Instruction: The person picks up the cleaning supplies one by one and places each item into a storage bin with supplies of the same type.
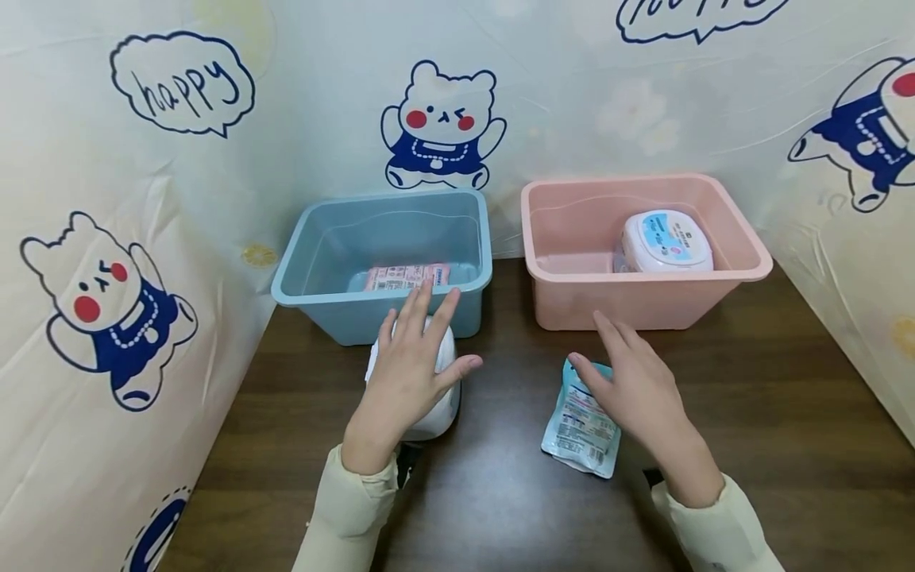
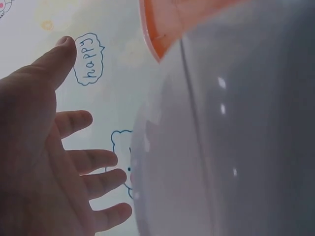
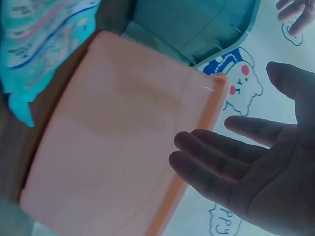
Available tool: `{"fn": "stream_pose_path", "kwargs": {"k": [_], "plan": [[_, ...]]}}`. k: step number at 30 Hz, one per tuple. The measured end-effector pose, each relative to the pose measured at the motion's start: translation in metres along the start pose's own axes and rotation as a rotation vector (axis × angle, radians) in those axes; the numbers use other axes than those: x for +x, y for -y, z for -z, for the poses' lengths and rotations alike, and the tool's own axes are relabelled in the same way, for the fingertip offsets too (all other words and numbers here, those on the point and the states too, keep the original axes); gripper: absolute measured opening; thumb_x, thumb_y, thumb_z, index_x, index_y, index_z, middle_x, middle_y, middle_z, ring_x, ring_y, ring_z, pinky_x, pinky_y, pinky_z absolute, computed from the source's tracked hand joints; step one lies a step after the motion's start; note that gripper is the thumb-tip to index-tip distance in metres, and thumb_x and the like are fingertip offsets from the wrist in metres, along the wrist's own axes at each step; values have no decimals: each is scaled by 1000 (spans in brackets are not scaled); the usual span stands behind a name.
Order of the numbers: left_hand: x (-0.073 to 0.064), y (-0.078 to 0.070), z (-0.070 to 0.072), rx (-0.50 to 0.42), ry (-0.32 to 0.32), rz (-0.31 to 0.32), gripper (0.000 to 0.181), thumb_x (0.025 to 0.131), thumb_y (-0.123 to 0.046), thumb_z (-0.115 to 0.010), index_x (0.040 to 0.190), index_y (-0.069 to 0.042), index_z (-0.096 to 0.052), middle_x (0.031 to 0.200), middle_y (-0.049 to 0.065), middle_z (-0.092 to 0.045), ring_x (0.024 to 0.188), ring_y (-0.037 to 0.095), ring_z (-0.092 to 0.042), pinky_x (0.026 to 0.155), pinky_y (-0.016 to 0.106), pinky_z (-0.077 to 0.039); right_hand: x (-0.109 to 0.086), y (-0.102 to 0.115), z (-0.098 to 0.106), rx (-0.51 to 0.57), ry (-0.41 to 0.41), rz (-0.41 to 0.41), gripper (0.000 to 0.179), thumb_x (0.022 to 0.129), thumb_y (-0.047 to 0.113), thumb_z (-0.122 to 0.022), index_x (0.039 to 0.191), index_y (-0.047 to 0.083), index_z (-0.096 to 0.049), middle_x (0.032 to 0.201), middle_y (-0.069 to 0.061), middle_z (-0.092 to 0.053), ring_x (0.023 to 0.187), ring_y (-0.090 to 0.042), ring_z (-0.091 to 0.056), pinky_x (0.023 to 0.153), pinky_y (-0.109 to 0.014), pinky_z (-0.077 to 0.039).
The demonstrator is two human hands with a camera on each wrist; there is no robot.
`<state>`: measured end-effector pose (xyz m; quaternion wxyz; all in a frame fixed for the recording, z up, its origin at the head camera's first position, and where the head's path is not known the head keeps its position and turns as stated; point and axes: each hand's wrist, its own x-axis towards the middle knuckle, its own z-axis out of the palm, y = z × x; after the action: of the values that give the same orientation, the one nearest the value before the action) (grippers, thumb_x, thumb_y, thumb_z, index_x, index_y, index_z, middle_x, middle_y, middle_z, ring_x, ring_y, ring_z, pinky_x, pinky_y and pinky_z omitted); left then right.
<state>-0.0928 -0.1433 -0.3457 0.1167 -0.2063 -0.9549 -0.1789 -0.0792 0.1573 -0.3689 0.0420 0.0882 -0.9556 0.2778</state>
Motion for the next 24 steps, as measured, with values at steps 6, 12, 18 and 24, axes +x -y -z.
{"fn": "stream_pose_path", "kwargs": {"k": [6, 12, 18, 24], "plan": [[-3, 7, 4, 5, -4, 11, 86, 93, -54, -67, 161, -18, -29, 164, 19, -21, 150, 36, -20, 114, 64, -19, -11, -9, -2, -6, 17, -33, 70, 101, 38, -61, 155, 3, -37, 153, -27, -39, 137, -48, -38, 103, -69, -35], [-6, 16, 9, 16, -6, 7, 85, 93, -51, -69, 160, -17, -31, 164, 19, -21, 149, 37, -23, 113, 64, -23, -19, -15, -5, -9, 13, -44, 65, 100, 35, -64, 151, 1, -44, 149, -28, -42, 133, -49, -42, 101, -70, -37], [-10, 26, 17, 44, -15, 18, 86, 90, -47, -75, 158, -14, -34, 162, 22, -24, 147, 40, -26, 112, 65, -26, -28, -21, -7, 6, 29, -90, 65, 101, 42, -59, 150, 2, -46, 146, -27, -46, 131, -49, -45, 100, -70, -38], [-14, 37, 24, 54, 1, 64, 87, 90, -46, -75, 159, -13, -33, 163, 24, -22, 145, 44, -27, 111, 65, -25, -38, -28, -11, -5, 34, -109, 60, 102, 44, -58, 144, 2, -53, 132, -25, -60, 99, -38, -63, 87, -64, -48]]}}
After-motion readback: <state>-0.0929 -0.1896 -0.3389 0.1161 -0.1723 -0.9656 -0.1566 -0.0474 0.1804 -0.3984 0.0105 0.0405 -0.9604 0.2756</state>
